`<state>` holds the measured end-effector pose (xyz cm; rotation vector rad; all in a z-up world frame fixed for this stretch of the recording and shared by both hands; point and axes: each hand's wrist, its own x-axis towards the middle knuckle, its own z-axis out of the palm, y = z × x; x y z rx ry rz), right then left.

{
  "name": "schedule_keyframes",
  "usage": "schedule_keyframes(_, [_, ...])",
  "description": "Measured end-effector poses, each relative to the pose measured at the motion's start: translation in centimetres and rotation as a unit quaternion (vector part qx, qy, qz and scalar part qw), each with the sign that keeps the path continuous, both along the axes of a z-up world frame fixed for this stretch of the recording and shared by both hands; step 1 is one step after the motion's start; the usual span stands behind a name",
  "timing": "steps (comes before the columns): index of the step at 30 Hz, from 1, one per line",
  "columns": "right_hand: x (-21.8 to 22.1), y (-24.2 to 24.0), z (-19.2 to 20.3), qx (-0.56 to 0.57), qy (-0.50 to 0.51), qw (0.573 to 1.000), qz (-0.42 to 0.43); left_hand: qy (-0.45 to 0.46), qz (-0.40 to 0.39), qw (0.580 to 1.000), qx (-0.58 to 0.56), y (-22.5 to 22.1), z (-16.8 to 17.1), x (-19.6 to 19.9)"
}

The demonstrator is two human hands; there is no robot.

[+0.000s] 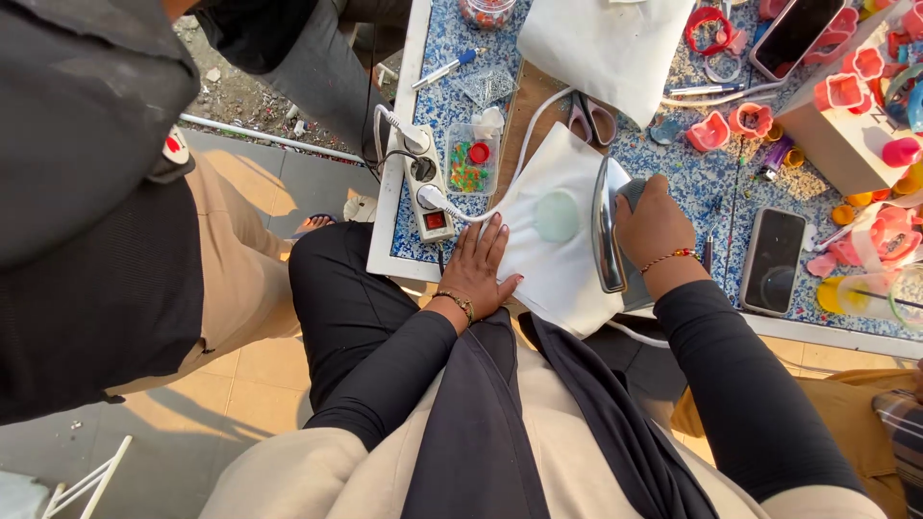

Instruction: Using an iron to melt and bond plastic sheets for recycling or craft purposes.

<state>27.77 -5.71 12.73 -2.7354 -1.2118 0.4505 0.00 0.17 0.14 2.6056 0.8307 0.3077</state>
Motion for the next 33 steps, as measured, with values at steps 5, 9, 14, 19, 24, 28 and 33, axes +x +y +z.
schedule_keyframes(5, [-3.6,1.1,0.4,0.017,0.019,0.999,0.039,0.012,-0.001,1.0,-0.009,-0.3,-0.2,0.1])
schedule_keyframes(9, [-6.2,3.3,-1.0,0.003,0.027,0.997,0.068,0.022,0.002,1.0,-0.018,-0.1,-0.1,0.1])
schedule_keyframes(14, [-7.3,4.1,-1.0,0.001,0.038,0.998,0.041,0.016,0.009,1.0,-0.021,-0.3,-0.1,-0.3])
schedule_keyframes(19, [-6.8,4.5,-0.7,-0.01,0.034,0.998,0.045,0.024,0.01,1.0,-0.001,-0.1,2.9,0.4])
schedule_keyframes(24, [-6.1,4.5,-2.1,-0.05,0.041,0.997,0.045,0.132,-0.007,0.98,-0.147,-0.2,15.1,2.9])
schedule_keyframes(28, [-3.4,0.0,-12.7,0.013,0.063,0.995,0.081,-0.212,-0.006,0.976,-0.045,0.9,17.7,9.8])
schedule_keyframes(33, [-1.1,1.9,-13.8,-0.006,0.009,0.997,0.072,-0.148,-0.123,0.972,-0.133,2.3,16.6,16.5])
